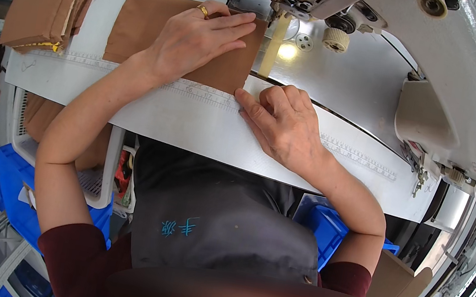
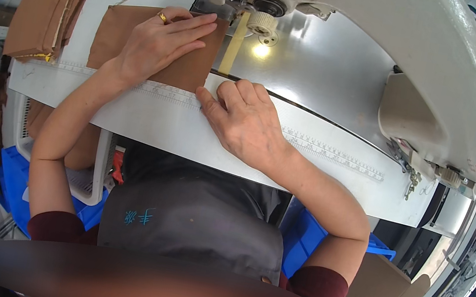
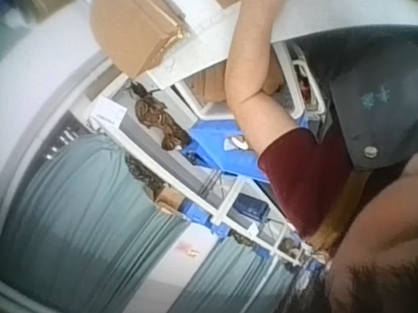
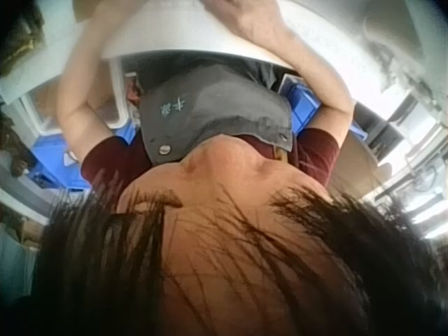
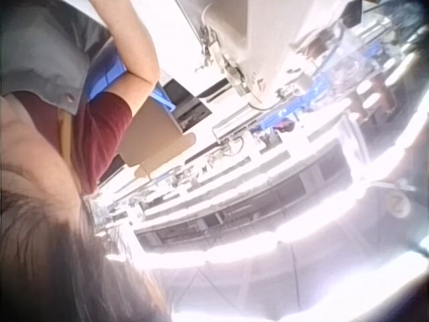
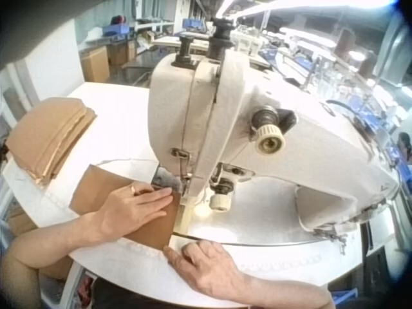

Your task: Sewing pieces of brown leather together using an industrial sewing machine.

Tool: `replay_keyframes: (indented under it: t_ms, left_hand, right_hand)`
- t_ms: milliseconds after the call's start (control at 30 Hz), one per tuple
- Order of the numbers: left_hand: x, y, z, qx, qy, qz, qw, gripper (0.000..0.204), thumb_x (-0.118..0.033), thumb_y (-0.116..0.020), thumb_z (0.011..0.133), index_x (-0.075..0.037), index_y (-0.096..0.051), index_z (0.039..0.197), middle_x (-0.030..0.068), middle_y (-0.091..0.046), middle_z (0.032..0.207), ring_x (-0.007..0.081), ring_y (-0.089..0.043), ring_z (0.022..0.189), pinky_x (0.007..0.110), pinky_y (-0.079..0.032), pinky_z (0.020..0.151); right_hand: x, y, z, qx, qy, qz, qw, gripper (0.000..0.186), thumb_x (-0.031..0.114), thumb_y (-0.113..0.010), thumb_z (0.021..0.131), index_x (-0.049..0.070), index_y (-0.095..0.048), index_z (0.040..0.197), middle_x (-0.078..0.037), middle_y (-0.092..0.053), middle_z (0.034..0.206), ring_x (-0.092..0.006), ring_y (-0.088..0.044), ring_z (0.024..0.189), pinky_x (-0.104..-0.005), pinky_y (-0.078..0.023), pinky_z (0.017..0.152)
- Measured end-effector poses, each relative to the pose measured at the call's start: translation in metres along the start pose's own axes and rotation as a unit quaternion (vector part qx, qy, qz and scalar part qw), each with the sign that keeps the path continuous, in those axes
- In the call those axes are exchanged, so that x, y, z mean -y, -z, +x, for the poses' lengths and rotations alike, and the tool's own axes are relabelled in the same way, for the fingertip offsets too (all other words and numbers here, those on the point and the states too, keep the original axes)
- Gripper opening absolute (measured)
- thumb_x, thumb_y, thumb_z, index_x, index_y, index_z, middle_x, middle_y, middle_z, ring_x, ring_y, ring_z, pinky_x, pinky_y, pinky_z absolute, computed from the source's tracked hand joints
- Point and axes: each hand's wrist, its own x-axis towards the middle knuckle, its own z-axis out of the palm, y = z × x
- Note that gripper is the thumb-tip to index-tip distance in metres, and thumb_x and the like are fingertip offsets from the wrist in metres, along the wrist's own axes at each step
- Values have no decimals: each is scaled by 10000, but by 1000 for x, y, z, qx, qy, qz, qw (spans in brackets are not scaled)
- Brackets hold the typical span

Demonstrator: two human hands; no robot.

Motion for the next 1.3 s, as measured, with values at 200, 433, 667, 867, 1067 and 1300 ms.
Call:
replay_keyframes:
  t_ms: [200, 433, 667, 867, 1067, 1300]
  left_hand:
    - [2, -8, 3, -13, -30, 23, 999, 308, -207, -685, 816, -87, -680, 1100, -18, -652, 1168, 169, -574, 1031, 290, -514, 855]
    - [7, -14, 12, -23, -70, 15, 997, 327, -191, -700, 798, -61, -673, 1097, -2, -650, 1166, 172, -573, 1039, 280, -505, 849]
    - [5, -15, 17, -31, -42, -11, 999, 315, -171, -710, 787, -54, -680, 1077, -5, -660, 1143, 168, -575, 1033, 276, -504, 837]
    - [7, -17, 19, -24, -34, -58, 997, 328, -118, -678, 827, -25, -657, 1140, 36, -670, 1083, 208, -575, 997, 323, -507, 827]
    - [9, -18, 19, -18, -33, -48, 998, 348, -100, -668, 827, -30, -647, 1167, 26, -668, 1078, 216, -567, 1018, 334, -501, 852]
    - [14, -21, 24, -36, -55, -28, 997, 282, -114, -670, 810, -30, -670, 1079, 18, -665, 1132, 191, -591, 1018, 296, -505, 806]
  right_hand:
    - [-8, 0, 1, -19, -2, 26, 999, 343, 88, -740, 743, 93, -703, 1083, -21, -488, 777, -190, -458, 680, -324, -389, 615]
    - [-57, 4, 26, -27, -77, -85, 993, 364, 116, -648, 858, 131, -627, 1221, -88, -568, 938, -246, -549, 687, -366, -443, 607]
    - [-67, -7, 27, -24, -105, -109, 988, 329, 133, -626, 885, 133, -629, 1214, -98, -585, 968, -251, -609, 635, -363, -493, 551]
    - [-67, -4, 29, -14, -109, -135, 985, 301, 119, -622, 883, 125, -641, 1183, -108, -601, 1013, -255, -615, 653, -364, -489, 556]
    - [-63, -2, 23, -17, -108, -99, 989, 332, 118, -643, 851, 133, -647, 1182, -106, -605, 1046, -245, -615, 740, -355, -478, 606]
    - [-54, -1, 20, -25, -75, -47, 996, 362, 106, -713, 769, 126, -687, 1129, -68, -594, 1010, -234, -566, 870, -341, -444, 706]
